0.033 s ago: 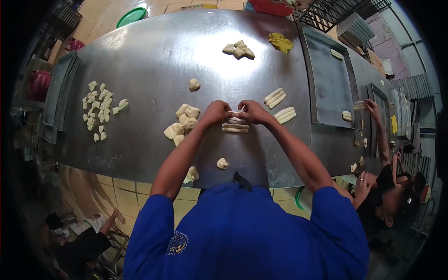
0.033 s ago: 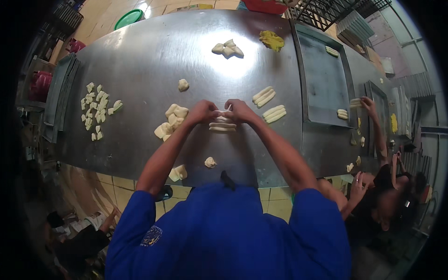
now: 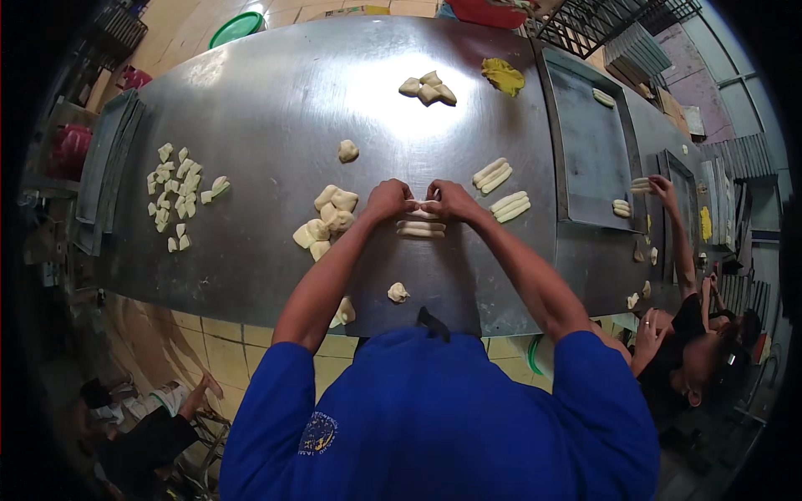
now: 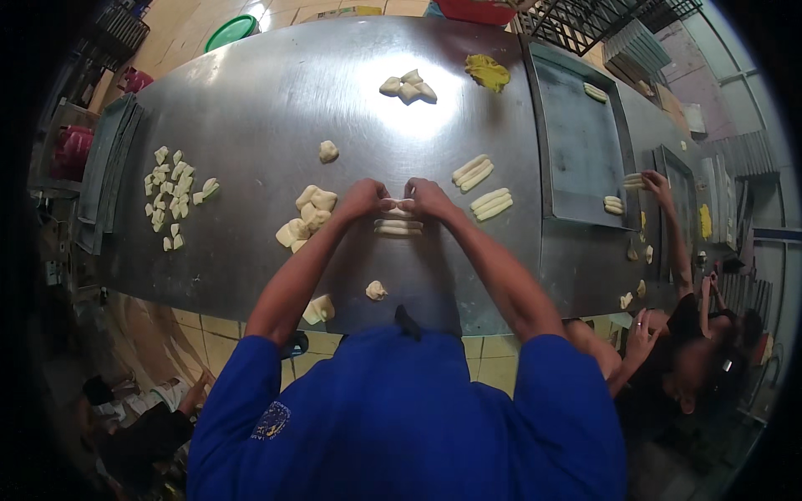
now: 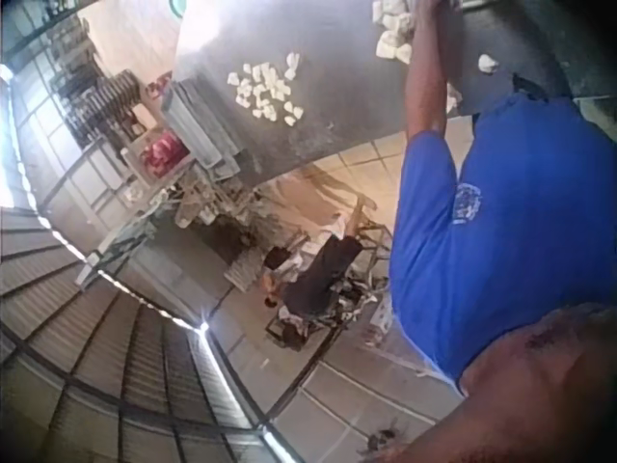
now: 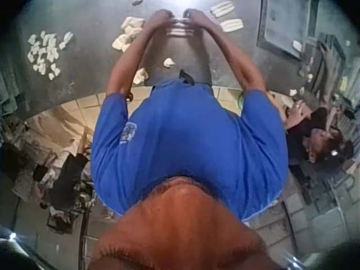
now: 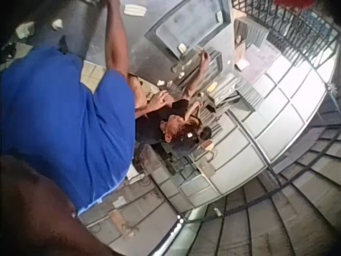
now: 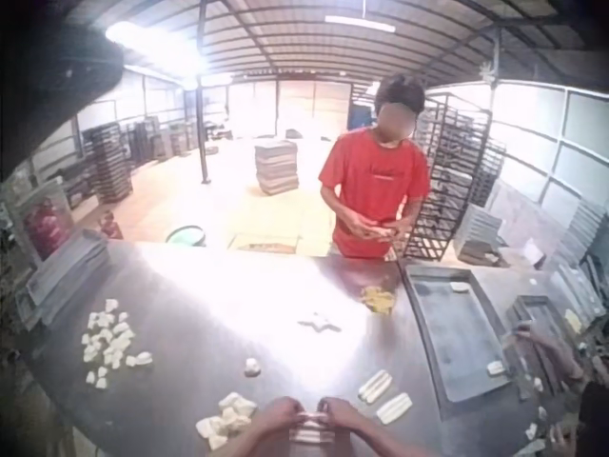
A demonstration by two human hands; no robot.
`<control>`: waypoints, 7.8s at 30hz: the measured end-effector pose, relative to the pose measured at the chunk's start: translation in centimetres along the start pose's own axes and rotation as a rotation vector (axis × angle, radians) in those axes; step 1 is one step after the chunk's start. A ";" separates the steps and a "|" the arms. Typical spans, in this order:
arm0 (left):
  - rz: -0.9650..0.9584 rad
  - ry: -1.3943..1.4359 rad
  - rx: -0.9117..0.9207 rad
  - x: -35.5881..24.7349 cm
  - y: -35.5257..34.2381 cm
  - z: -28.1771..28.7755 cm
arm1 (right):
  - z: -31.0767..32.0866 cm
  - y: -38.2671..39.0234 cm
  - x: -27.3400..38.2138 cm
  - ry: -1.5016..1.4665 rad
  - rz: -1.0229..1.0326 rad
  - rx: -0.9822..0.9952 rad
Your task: The recorder and several other workers are at a large stainless steel table, shaping small portions of dough and arranging them in rows on baking trays.
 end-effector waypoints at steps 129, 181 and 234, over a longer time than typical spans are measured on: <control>-0.318 -0.173 -0.014 3.0 3.8 -1.7 | -2.4 6.2 -1.1 -0.004 0.064 -0.225; -0.449 -0.405 -0.437 2.0 7.4 -5.9 | 29.9 22.9 -26.2 -0.168 -0.392 -0.716; -0.431 -0.393 -0.482 1.2 6.9 -6.1 | 33.8 16.1 -22.5 -0.225 -0.304 -0.795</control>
Point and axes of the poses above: each hand's wrist, its own y-axis away from the middle knuckle, its own z-axis out of the back of the hand, x = y × z, the point moved 4 cm from there along -y, towards the middle knuckle, and after that the axes turned 2 degrees about z, right-handed, at the moved point
